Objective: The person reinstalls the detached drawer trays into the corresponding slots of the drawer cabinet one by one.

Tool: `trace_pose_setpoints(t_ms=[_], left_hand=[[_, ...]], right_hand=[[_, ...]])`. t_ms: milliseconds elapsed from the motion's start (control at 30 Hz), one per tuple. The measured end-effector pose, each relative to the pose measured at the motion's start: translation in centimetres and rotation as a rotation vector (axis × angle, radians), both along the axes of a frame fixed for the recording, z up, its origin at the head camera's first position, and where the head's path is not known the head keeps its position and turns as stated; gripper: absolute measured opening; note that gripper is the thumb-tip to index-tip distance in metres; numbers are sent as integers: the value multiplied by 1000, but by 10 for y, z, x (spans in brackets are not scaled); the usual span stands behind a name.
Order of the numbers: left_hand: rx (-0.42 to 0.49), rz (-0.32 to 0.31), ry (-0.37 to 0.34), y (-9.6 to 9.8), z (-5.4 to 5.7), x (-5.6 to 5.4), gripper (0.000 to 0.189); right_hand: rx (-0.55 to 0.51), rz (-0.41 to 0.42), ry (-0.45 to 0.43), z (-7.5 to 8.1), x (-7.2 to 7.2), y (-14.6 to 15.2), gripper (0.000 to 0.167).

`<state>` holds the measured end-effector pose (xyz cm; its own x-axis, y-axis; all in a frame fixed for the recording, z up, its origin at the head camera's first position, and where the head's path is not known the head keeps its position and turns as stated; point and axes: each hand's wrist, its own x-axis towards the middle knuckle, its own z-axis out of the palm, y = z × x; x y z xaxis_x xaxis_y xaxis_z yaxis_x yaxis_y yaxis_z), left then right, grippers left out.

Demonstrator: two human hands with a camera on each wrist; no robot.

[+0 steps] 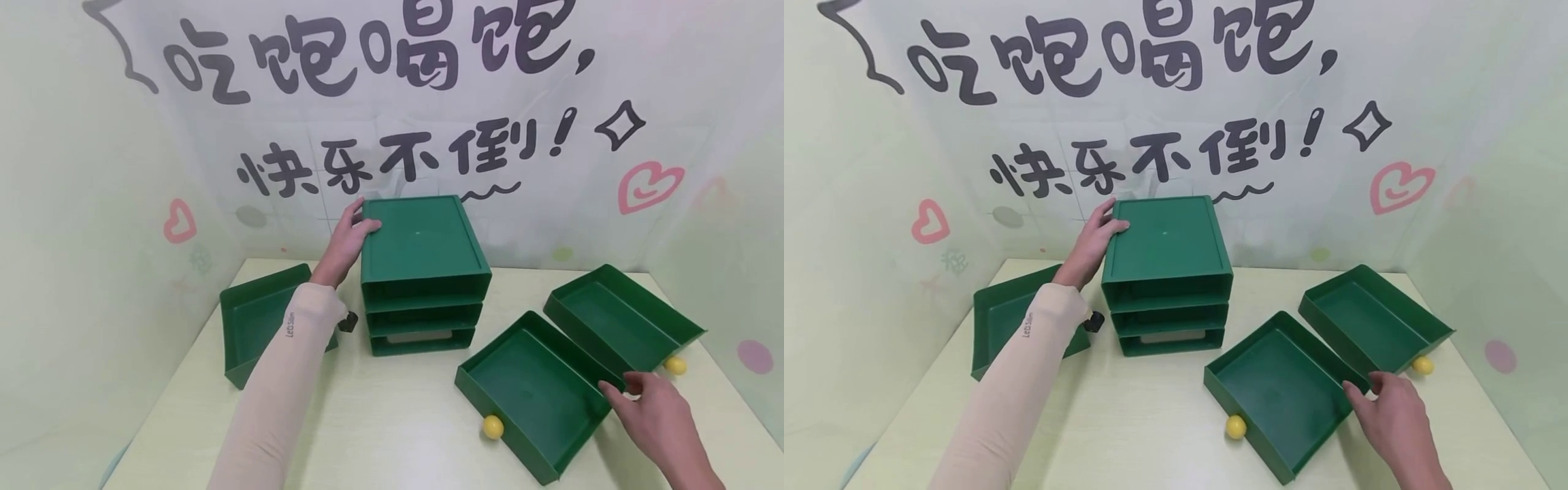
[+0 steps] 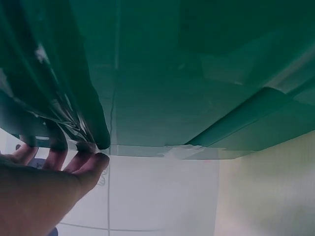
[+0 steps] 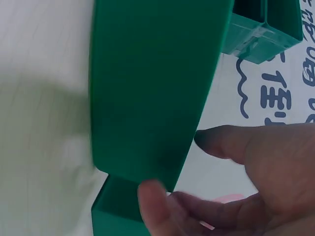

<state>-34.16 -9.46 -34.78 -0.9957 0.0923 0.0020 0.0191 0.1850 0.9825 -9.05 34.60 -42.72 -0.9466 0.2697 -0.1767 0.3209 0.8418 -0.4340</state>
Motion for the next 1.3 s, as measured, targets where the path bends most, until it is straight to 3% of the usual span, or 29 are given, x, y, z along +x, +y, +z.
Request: trace_pose_setpoints(t_ms=[400, 533, 800, 933, 1300], left_hand=[[-9, 53, 2, -4, 2, 7, 76], [0, 79, 1, -4, 4, 11, 76], [6, 104, -1, -7, 5, 15, 76], [9, 114, 4, -9, 5, 16, 76], [4, 134, 11, -13, 3, 19, 75]], right_hand=[[-9, -13, -202, -7, 9, -3, 99], [-25, -8, -225, -6, 15, -8, 101], [-38, 18, -196, -9, 17, -21, 92], [-65, 48, -167, -12, 11, -19, 83], [-243, 116, -91, -20, -9, -5, 83]])
